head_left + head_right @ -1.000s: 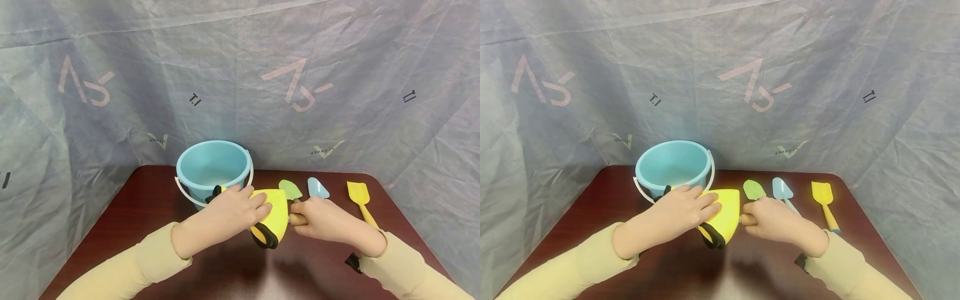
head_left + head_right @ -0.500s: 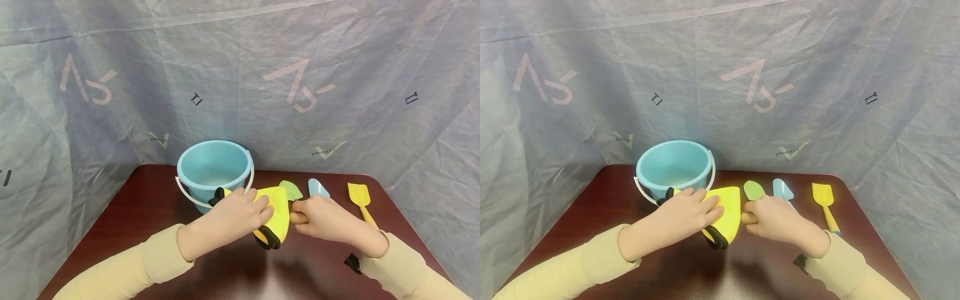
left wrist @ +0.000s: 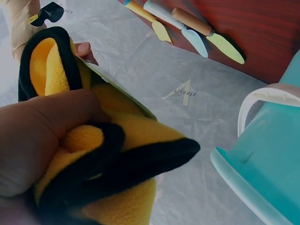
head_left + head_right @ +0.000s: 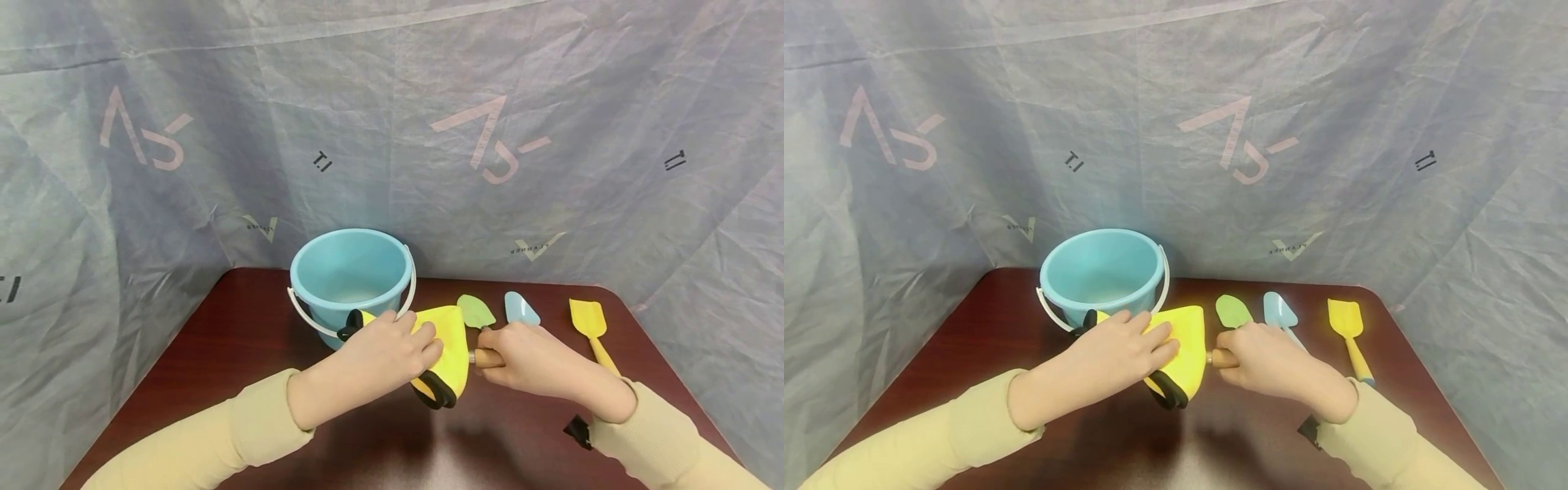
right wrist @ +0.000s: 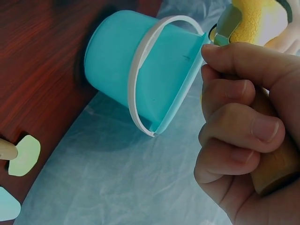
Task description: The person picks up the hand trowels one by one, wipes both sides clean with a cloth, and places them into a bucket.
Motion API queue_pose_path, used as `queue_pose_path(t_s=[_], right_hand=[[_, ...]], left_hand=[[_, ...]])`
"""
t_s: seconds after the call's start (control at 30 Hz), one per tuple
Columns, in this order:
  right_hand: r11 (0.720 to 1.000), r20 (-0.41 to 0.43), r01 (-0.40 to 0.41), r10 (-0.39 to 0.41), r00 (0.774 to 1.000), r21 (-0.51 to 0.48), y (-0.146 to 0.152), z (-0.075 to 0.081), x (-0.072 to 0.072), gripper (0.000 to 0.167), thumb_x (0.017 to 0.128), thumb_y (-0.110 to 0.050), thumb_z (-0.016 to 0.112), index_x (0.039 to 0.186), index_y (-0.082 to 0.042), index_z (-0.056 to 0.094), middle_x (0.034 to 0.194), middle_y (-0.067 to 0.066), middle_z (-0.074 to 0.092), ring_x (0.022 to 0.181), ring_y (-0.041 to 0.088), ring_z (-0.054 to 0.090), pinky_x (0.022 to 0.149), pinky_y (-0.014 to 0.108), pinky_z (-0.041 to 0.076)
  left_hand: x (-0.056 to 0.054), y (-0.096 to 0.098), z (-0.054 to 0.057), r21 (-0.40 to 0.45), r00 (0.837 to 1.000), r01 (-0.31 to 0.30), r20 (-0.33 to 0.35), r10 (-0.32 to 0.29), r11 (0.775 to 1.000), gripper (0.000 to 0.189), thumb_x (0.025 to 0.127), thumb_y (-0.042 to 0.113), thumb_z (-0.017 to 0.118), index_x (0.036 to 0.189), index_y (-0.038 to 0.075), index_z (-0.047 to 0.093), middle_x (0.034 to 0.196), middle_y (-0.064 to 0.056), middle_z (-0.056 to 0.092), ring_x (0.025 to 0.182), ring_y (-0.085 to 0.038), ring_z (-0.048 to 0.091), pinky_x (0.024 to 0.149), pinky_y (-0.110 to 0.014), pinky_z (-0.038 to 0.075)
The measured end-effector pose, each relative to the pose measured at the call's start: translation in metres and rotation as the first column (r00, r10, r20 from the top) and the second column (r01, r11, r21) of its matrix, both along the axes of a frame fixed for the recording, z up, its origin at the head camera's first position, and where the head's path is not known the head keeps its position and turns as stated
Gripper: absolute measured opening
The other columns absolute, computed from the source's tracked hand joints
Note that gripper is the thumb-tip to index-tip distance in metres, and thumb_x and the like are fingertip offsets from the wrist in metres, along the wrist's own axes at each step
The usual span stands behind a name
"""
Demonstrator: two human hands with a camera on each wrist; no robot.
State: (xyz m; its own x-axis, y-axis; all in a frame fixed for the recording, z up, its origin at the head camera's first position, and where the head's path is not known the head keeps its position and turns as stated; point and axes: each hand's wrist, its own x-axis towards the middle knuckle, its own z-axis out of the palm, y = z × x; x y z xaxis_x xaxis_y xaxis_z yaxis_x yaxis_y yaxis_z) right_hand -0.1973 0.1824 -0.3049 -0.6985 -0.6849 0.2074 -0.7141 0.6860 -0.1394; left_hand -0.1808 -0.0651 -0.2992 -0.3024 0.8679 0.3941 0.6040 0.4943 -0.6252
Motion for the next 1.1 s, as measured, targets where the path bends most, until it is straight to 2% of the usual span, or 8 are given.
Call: queue_pose_path(t_s=[0.23, 0.7, 0.93, 1.1], right_hand=[[1.000, -0.018, -0.021, 0.021, 1.000, -0.015, 0.002, -0.002, -0.001, 0.036, 0.074, -0.011, 0.066, 0.059, -0.021, 0.034, 0.059, -0.016, 0.015, 0.053, -0.002, 0.011, 0.046, 0.015, 0.016], [1.000, -0.006, -0.017, 0.017, 1.000, 0.008, 0.006, 0.000, 0.001, 0.041, 0.079, -0.016, 0.067, 0.059, -0.021, 0.030, 0.062, -0.015, 0.012, 0.055, -0.001, 0.009, 0.045, 0.016, 0.014], [1.000, 0.004, 0.000, -0.001, 1.000, 0.009, 0.011, 0.000, 0.001, 0.040, 0.075, -0.012, 0.065, 0.060, -0.022, 0.030, 0.060, -0.017, 0.013, 0.054, -0.003, 0.011, 0.045, 0.017, 0.015], [1.000, 0.003, 0.011, -0.011, 1.000, -0.002, 0.014, -0.001, 0.001, 0.042, 0.074, -0.014, 0.068, 0.059, -0.022, 0.029, 0.060, -0.017, 0.013, 0.054, -0.003, 0.014, 0.045, 0.017, 0.018]], left_hand=[[-0.002, -0.007, -0.004, 0.004, 1.000, 0.000, -0.020, 0.000, 1.000, 0.014, 0.078, 0.007, 0.062, 0.089, 0.016, 0.060, 0.077, 0.003, 0.052, 0.063, -0.016, 0.045, 0.050, -0.024, 0.030], [-0.003, -0.021, -0.007, -0.004, 1.000, -0.017, -0.012, 0.017, 1.000, 0.016, 0.077, 0.002, 0.057, 0.086, 0.016, 0.056, 0.075, 0.004, 0.048, 0.061, -0.016, 0.039, 0.050, -0.023, 0.023], [-0.006, -0.028, -0.010, 0.008, 1.000, -0.011, 0.011, 0.011, 1.000, 0.017, 0.077, 0.002, 0.060, 0.086, 0.016, 0.057, 0.075, 0.004, 0.049, 0.061, -0.016, 0.041, 0.049, -0.023, 0.022], [-0.008, -0.036, -0.014, 0.035, 1.000, -0.002, 0.022, 0.001, 0.999, 0.018, 0.077, 0.001, 0.061, 0.087, 0.015, 0.058, 0.075, 0.004, 0.050, 0.061, -0.017, 0.041, 0.049, -0.024, 0.023]])
